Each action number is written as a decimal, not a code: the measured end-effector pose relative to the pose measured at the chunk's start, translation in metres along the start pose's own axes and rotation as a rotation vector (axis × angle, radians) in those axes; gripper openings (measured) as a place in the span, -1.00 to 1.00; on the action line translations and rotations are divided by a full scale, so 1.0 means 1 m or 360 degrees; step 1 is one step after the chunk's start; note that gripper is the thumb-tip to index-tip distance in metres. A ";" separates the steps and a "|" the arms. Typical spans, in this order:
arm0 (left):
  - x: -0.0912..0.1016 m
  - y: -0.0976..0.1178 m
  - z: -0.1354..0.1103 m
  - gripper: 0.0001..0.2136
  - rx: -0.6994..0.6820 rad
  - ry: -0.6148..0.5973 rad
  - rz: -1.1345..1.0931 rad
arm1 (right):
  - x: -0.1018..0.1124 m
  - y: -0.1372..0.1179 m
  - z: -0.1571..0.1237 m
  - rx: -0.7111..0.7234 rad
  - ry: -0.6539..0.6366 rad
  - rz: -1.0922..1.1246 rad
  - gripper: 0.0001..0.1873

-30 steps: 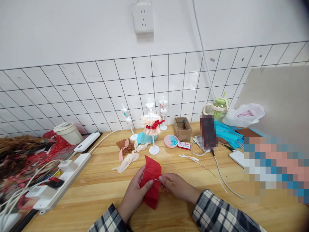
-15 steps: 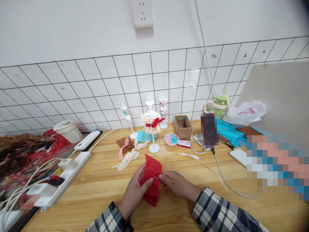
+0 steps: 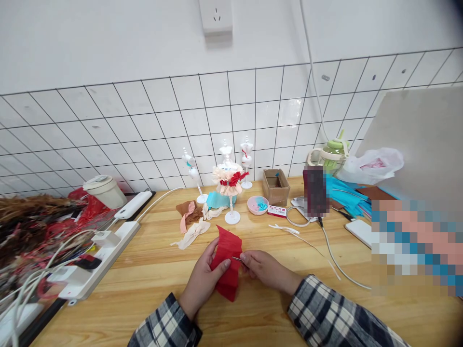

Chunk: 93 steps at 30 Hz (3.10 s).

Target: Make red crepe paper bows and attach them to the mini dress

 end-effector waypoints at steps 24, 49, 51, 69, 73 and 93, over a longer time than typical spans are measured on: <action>-0.009 0.000 -0.003 -0.30 -0.0038 -0.0098 0.0041 | -0.002 0.000 0.002 0.0008 -0.0012 -0.0061 -0.41; -0.010 0.003 -0.004 -0.19 0.0062 -0.0129 -0.0249 | -0.002 -0.007 -0.002 -0.0078 -0.0043 0.0074 -0.36; -0.010 0.002 -0.004 -0.19 0.0052 -0.0138 -0.0236 | -0.001 -0.009 -0.002 -0.0060 -0.0046 0.0064 -0.37; -0.013 0.001 -0.005 -0.20 0.0033 -0.0191 -0.0210 | -0.007 -0.003 0.001 -0.0025 0.0037 0.0255 -0.45; -0.012 0.000 -0.005 -0.21 0.0041 -0.0210 -0.0223 | -0.008 -0.002 0.000 -0.0037 0.0034 0.0374 -0.42; -0.012 -0.001 -0.004 -0.22 -0.0006 -0.0246 -0.0164 | -0.015 0.005 0.007 0.0245 -0.0022 0.0972 -0.45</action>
Point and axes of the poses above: each hand's wrist, its own z-axis towards the middle knuckle, its own x-axis out of the back of the hand, y = z × x, the point moved 2 cm from there along z, towards the middle knuckle, and after that the axes turned 2 degrees about x, right-handed, at the moved point
